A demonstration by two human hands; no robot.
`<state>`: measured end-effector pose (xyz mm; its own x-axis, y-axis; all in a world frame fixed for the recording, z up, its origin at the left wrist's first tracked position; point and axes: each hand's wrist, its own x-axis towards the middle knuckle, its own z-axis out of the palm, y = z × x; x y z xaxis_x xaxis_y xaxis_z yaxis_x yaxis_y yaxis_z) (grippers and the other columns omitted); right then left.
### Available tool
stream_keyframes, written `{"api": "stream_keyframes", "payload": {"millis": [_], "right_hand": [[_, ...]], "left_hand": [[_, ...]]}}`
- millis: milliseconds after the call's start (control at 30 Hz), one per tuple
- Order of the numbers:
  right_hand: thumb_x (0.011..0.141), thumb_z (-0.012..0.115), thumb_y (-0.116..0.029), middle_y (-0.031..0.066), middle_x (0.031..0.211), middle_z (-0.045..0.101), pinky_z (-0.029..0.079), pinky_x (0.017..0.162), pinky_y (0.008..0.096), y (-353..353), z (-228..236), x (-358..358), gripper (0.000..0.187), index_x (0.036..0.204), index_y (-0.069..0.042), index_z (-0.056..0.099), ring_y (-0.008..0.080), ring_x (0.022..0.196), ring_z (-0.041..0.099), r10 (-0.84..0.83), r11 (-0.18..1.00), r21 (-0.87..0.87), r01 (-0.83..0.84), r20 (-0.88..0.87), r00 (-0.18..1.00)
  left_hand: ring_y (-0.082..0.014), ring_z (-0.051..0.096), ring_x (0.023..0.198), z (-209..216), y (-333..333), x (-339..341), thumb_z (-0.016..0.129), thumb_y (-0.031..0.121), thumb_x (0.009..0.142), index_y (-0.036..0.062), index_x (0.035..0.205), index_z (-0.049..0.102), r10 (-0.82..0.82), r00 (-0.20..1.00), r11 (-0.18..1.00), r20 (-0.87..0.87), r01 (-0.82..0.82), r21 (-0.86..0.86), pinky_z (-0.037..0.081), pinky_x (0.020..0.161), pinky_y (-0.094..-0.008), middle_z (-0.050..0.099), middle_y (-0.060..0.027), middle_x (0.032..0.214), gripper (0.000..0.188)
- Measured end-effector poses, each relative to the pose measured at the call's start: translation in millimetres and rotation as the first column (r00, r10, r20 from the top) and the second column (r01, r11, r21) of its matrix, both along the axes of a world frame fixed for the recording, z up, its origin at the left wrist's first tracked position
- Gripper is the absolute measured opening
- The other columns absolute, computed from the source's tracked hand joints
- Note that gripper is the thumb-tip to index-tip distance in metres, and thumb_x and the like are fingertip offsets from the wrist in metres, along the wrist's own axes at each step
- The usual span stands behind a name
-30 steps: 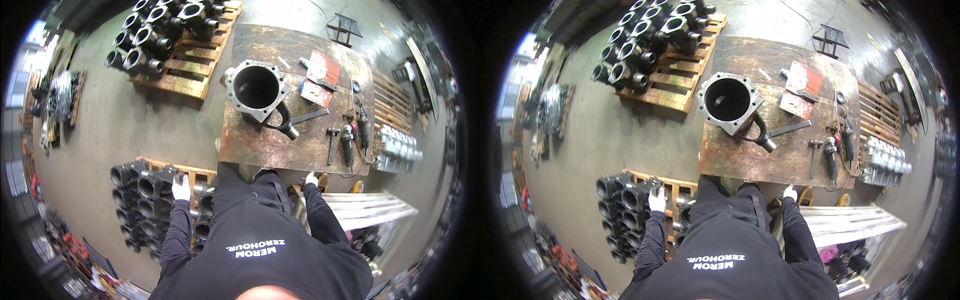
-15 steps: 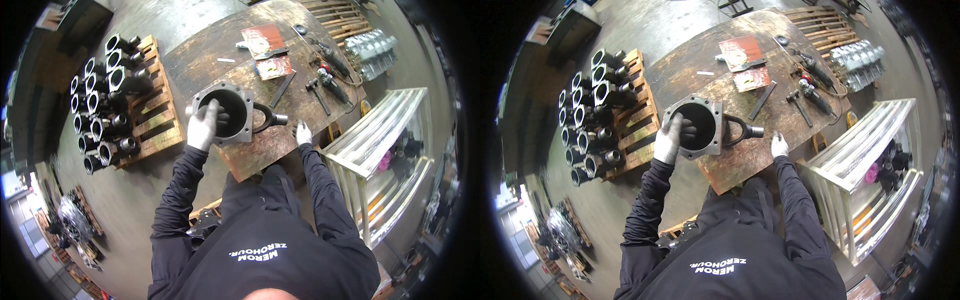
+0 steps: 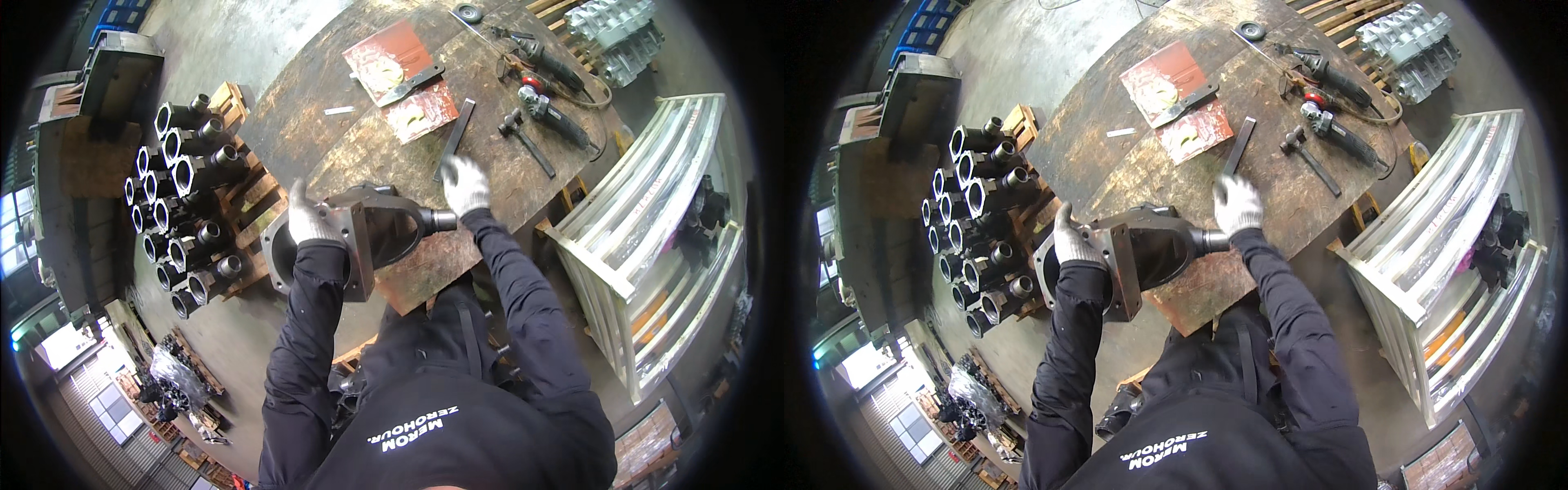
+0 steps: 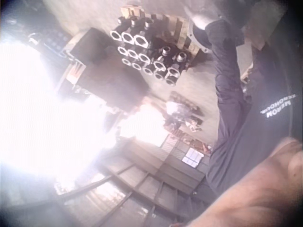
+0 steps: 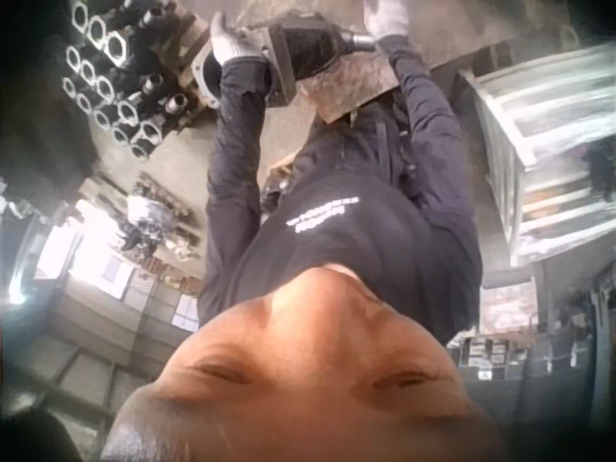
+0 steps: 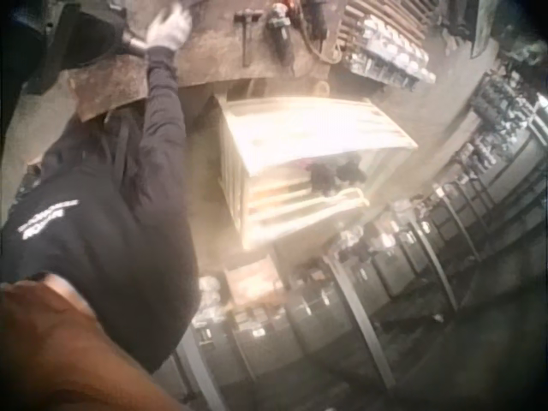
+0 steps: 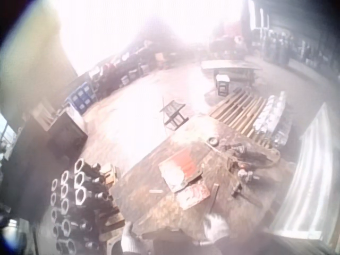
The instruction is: The person picks up a black metal manifold from a stack, places it on a workbench, and uses a putty knife to spread a white sealant around the flange and ports. After finishing one piece, they place it on a pallet and repeat the process with a second manifold.
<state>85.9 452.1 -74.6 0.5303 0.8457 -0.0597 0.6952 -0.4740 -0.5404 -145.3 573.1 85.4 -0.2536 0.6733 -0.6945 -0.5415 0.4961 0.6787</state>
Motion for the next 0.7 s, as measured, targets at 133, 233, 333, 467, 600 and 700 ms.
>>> {"api": "stream_keyframes", "payload": {"millis": [133,233,333,467,600,700], "right_hand": [[0.095,0.063,-0.014,0.0099,0.137,0.064,0.043,0.112,0.0480,115.6,15.9,74.8,0.043,0.138,-0.017,0.063,0.0318,0.124,0.059,0.242,0.941,0.191,-0.280,0.199,0.950],[0.092,0.064,-0.016,0.0062,0.146,0.058,0.041,0.116,0.0469,185.8,16.9,97.5,0.046,0.139,-0.017,0.062,0.0288,0.135,0.053,0.444,0.883,0.009,-0.469,0.304,0.843],[0.096,0.061,-0.021,0.0075,0.138,0.061,0.044,0.112,0.0454,223.0,10.3,100.8,0.040,0.136,-0.017,0.063,0.0292,0.133,0.054,0.524,0.851,-0.184,-0.491,0.269,0.808],[0.099,0.055,-0.020,0.0120,0.126,0.064,0.049,0.105,0.0463,222.4,4.7,108.5,0.033,0.131,-0.015,0.062,0.0314,0.123,0.060,0.540,0.841,-0.205,-0.500,0.350,0.765],[0.100,0.057,-0.024,0.0186,0.120,0.069,0.052,0.101,0.0474,172.7,8.4,119.6,0.033,0.129,-0.008,0.061,0.0378,0.113,0.067,0.259,0.956,0.087,-0.280,0.199,0.945],[0.100,0.064,-0.028,0.0226,0.116,0.072,0.055,0.098,0.0463,86.3,3.3,97.9,0.042,0.130,0.000,0.060,0.0403,0.108,0.070,-0.023,0.970,0.231,0.078,-0.229,0.973]], "left_hand": [[-0.0234,0.055,0.056,-6.4,-4.5,0.9,0.071,0.024,0.087,0.0094,0.086,0.056,-0.019,0.968,0.999,-0.249,0.010,-0.036,0.051,0.052,-0.0393,0.049,-0.0058,0.069,0.021],[-0.0236,0.056,0.054,-1.0,-4.5,-1.0,0.070,0.024,0.087,0.0079,0.086,0.056,-0.062,0.981,0.995,-0.186,0.046,-0.091,0.051,0.051,-0.0384,0.052,-0.0062,0.068,0.022],[-0.0216,0.053,0.052,6.1,-8.4,2.9,0.072,0.026,0.086,0.0090,0.082,0.057,-0.061,0.948,0.995,-0.313,0.032,-0.097,0.049,0.049,-0.0371,0.050,-0.0041,0.068,0.023],[-0.0190,0.053,0.057,9.6,-11.4,7.1,0.072,0.026,0.086,0.0097,0.083,0.060,-0.048,0.917,0.998,-0.397,0.024,-0.064,0.047,0.054,-0.0349,0.049,-0.0022,0.068,0.020],[-0.0177,0.054,0.064,2.0,-11.5,3.6,0.071,0.024,0.087,0.0098,0.083,0.060,-0.068,0.941,0.998,-0.333,0.069,-0.009,0.046,0.062,-0.0314,0.051,-0.0016,0.070,0.018],[-0.0181,0.053,0.066,-4.7,-9.5,-1.4,0.070,0.022,0.086,0.0081,0.084,0.061,-0.059,0.956,0.998,-0.289,0.054,-0.025,0.047,0.063,-0.0342,0.052,-0.0028,0.074,0.017]]}}
